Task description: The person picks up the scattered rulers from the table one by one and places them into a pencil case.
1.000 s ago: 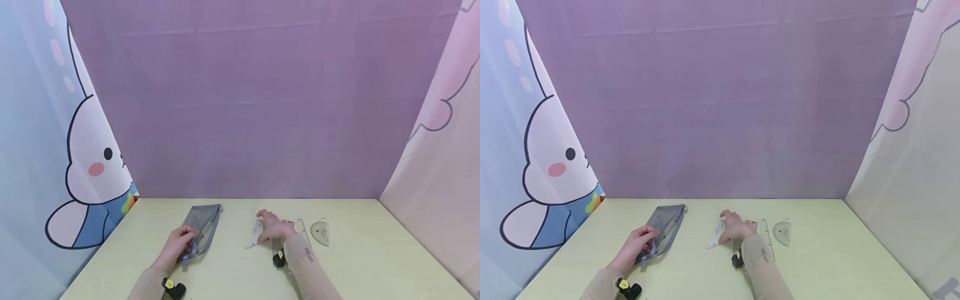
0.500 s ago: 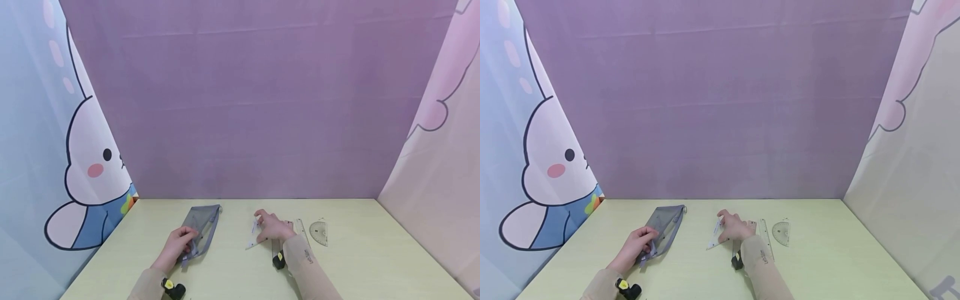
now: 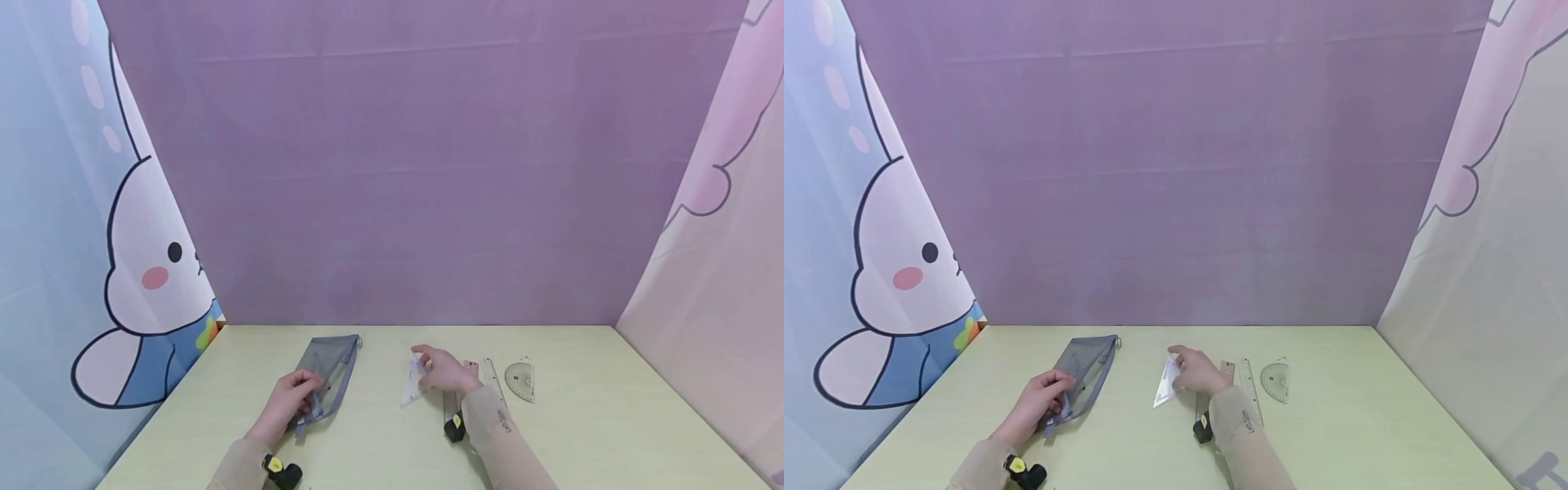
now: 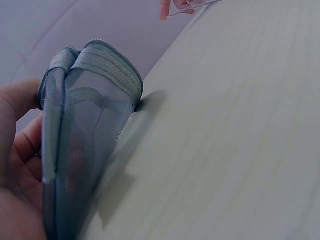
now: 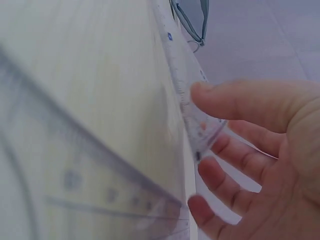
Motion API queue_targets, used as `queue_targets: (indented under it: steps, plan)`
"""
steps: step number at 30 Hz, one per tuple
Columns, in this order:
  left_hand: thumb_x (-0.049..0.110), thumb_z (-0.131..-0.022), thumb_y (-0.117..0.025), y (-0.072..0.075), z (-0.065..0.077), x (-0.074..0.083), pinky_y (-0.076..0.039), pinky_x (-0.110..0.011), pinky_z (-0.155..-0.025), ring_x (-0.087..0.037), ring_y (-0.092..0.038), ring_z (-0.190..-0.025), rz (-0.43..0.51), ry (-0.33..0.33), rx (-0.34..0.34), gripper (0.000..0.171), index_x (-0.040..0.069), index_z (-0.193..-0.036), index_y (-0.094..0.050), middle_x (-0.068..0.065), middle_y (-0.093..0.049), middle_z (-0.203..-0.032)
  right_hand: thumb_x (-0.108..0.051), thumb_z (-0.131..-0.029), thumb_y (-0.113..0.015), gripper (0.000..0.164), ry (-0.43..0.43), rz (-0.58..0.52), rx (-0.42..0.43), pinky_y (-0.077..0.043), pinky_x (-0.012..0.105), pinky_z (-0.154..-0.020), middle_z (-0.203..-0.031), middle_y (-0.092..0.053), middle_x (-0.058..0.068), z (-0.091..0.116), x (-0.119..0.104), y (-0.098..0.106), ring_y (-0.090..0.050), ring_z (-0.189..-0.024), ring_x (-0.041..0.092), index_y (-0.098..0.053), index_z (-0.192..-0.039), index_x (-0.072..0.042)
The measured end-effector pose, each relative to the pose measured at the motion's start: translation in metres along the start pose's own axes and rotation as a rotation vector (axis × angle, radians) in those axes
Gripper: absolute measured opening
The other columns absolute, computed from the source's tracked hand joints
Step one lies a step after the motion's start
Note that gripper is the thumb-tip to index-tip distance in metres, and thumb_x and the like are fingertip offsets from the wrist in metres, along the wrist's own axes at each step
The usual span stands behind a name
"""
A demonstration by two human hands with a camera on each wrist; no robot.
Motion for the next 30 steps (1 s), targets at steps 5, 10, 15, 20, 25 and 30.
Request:
queue_targets:
  steps: [5, 10, 15, 20, 25, 30]
  plan:
    - [0.018, -0.086, -0.070, -0.003, -0.002, 0.000, -0.046, -0.027, -0.056, -0.014, -0.050, -0.065, -0.002, -0.004, -0.005, 0.019, 0.000, -0.092, -0.066, -0.003, -0.060, -0.084, 0.003, -0.075, -0.069, 0.070, 0.010, -0.024, 0.038, -0.048, 0.029, -0.065, -0.109, -0.056, 0.009, -0.001, 0.003, 0.003, -0.056, -0.084, 0.017, -0.046, -0.141, -0.002]
    - [0.019, -0.086, -0.070, -0.003, -0.005, -0.002, -0.046, -0.027, -0.056, -0.014, -0.050, -0.065, -0.017, -0.009, -0.009, 0.019, 0.001, -0.092, -0.066, -0.003, -0.060, -0.084, 0.002, -0.080, -0.065, 0.061, 0.025, -0.053, 0.073, -0.044, 0.025, -0.057, -0.106, -0.059, 0.008, 0.000, 0.002, 0.007, -0.055, -0.076, 0.015, -0.048, -0.139, 0.000]
    - [0.018, -0.087, -0.069, 0.001, -0.003, -0.002, -0.046, -0.027, -0.056, -0.015, -0.050, -0.065, -0.036, 0.007, 0.001, 0.018, 0.001, -0.092, -0.066, -0.003, -0.060, -0.084, -0.001, -0.083, -0.064, 0.050, 0.012, -0.095, 0.089, -0.044, 0.024, -0.060, -0.097, -0.061, 0.004, -0.002, 0.005, 0.008, -0.055, -0.074, 0.013, -0.055, -0.133, 0.002]
    - [0.018, -0.087, -0.070, 0.004, -0.002, -0.001, -0.046, -0.027, -0.056, -0.014, -0.050, -0.065, -0.050, 0.007, 0.006, 0.021, -0.001, -0.094, -0.066, -0.004, -0.061, -0.086, -0.005, -0.085, -0.067, 0.033, -0.034, -0.122, 0.122, -0.048, 0.026, -0.062, -0.086, -0.061, 0.001, -0.005, 0.011, 0.008, -0.055, -0.071, 0.012, -0.066, -0.117, 0.001]
    - [0.018, -0.087, -0.070, 0.004, -0.004, -0.003, -0.046, -0.027, -0.055, -0.014, -0.049, -0.064, -0.051, 0.008, 0.002, 0.021, -0.001, -0.094, -0.067, -0.004, -0.061, -0.086, -0.008, -0.084, -0.070, 0.024, -0.081, -0.156, 0.151, -0.051, 0.028, -0.061, -0.081, -0.065, 0.002, -0.005, 0.019, 0.010, -0.058, -0.065, 0.012, -0.070, -0.107, -0.001]
    - [0.019, -0.086, -0.069, 0.002, -0.006, -0.006, -0.047, -0.028, -0.056, -0.015, -0.051, -0.067, -0.068, 0.022, 0.007, 0.019, 0.001, -0.093, -0.067, -0.003, -0.061, -0.084, -0.008, -0.086, -0.069, 0.024, -0.117, -0.259, 0.157, -0.052, 0.030, -0.059, -0.079, -0.068, 0.005, -0.003, 0.028, 0.009, -0.061, -0.063, 0.014, -0.069, -0.107, 0.002]
Point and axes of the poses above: each hand's wrist, its own z-axis away from the middle knuckle, its own y-axis out of the back of the hand, x = y × z, the point moved 9 cm from there along -z, towards the middle knuckle
